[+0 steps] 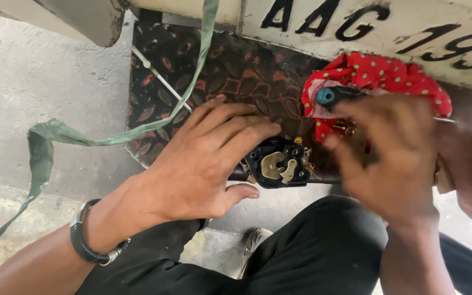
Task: Repairing and reassembling a mechanical door latch for a vehicle.
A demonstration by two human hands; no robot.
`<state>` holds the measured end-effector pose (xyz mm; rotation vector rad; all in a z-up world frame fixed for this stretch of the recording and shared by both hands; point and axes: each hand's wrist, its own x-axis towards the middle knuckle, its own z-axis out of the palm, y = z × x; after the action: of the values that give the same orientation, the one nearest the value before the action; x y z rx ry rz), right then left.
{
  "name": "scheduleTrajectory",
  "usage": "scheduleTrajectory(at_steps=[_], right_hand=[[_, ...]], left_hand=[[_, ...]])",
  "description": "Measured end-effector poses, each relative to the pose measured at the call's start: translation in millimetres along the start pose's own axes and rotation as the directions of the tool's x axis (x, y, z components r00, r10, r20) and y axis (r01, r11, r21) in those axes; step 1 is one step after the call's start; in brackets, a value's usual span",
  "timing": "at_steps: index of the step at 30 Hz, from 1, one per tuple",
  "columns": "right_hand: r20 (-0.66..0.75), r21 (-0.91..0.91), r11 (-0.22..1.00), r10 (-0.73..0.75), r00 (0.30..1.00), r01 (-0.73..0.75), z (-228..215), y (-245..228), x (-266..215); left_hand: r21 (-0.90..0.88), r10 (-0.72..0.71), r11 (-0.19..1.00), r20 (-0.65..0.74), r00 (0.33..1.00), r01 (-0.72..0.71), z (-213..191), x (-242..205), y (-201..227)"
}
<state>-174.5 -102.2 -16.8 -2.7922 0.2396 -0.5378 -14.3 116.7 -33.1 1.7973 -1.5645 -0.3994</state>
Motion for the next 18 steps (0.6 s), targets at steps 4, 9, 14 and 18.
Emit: scheduleTrajectory(at_steps=[4, 9, 14, 18], right_hand=[[0.246, 0.164, 0.986, -0.031, 0.969, -0.01, -9, -19, -7], [0.343, 0.177, 0.984, -0.098, 0.934, 0.038, -14, -27, -6], [0.397, 0.227, 0.973, -0.139, 0.907, 0.05, -14, -21, -1], [0.445, 0.243, 0.97, -0.134, 0.886, 0.024, -12, -18, 1]], left_hand=[[0.087, 0.022, 0.996, 0.0, 1.0, -0.022, -2, 0, 7], [0.144, 0.054, 0.988, -0.026, 0.998, -0.05, 1, 0, 12], [0.175, 0.052, 0.983, -0.03, 0.998, -0.046, 5, -2, 15], [0.183, 0.06, 0.982, -0.031, 0.998, -0.054, 7, -2, 16]])
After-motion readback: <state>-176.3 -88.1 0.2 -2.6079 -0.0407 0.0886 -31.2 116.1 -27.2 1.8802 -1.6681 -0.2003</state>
